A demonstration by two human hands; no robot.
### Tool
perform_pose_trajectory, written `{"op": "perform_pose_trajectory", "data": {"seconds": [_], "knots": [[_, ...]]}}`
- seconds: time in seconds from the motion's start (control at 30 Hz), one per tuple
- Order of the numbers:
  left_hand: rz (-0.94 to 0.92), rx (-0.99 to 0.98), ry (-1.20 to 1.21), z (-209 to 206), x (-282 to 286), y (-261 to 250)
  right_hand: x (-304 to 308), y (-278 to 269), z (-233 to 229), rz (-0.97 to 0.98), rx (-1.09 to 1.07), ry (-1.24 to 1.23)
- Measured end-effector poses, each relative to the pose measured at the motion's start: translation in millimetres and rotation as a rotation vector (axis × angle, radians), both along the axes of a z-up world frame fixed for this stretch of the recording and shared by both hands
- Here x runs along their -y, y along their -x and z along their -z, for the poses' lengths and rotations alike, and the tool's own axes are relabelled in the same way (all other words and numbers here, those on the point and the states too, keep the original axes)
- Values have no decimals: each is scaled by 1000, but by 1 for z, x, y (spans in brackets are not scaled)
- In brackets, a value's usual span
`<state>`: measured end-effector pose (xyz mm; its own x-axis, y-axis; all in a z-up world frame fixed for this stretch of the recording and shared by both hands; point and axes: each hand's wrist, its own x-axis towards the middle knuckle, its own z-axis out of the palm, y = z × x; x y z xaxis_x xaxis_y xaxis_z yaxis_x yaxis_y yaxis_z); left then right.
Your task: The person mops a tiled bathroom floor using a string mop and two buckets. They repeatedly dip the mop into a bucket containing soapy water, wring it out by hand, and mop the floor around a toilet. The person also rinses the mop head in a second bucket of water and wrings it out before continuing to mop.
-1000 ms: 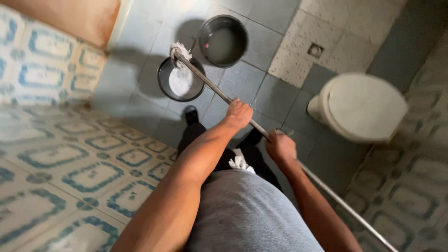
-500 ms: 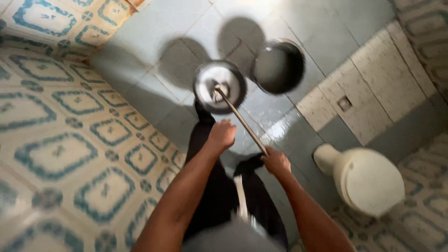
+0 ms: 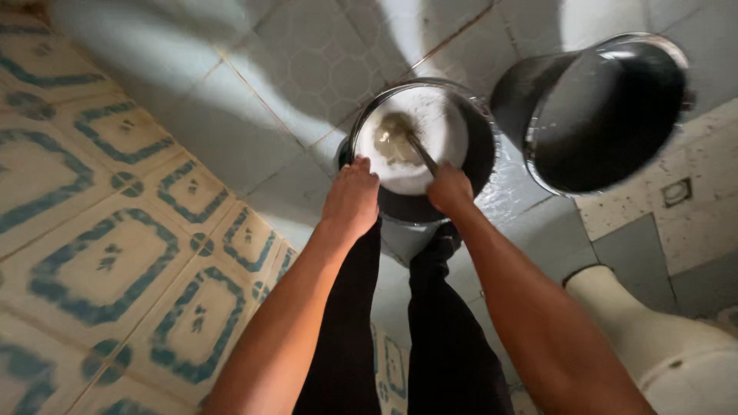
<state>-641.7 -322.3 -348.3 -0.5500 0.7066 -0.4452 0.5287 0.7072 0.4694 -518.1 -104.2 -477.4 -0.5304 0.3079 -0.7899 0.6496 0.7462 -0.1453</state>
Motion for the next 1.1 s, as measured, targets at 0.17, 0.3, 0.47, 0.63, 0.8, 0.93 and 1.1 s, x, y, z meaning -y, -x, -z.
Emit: {"op": "perform_pose_trajectory", "data": {"seconds": [0.17,0.3,0.47,0.63,0.8,0.93,1.1], "knots": [[43,70,-43,13,14,-19,15,34,27,260,29,-10],[25,61,-49,14,11,-19,12,7,-60,343,-13,55],[-82,49,-58,11,1,-20,-5,-22,-202,424,86,96],[-158,65,-32,18,-9,-10,-19,-39,-235,553,207,149],[-152,14,-28,8,-15,-2,-14,-42,-121,150,-25,74],[-212,80,-105,-1,-22,-1,5,-26,-11,71,78,66],[-367,103,-356,6,-21,-10,26,24,43,-11,20,56]]}}
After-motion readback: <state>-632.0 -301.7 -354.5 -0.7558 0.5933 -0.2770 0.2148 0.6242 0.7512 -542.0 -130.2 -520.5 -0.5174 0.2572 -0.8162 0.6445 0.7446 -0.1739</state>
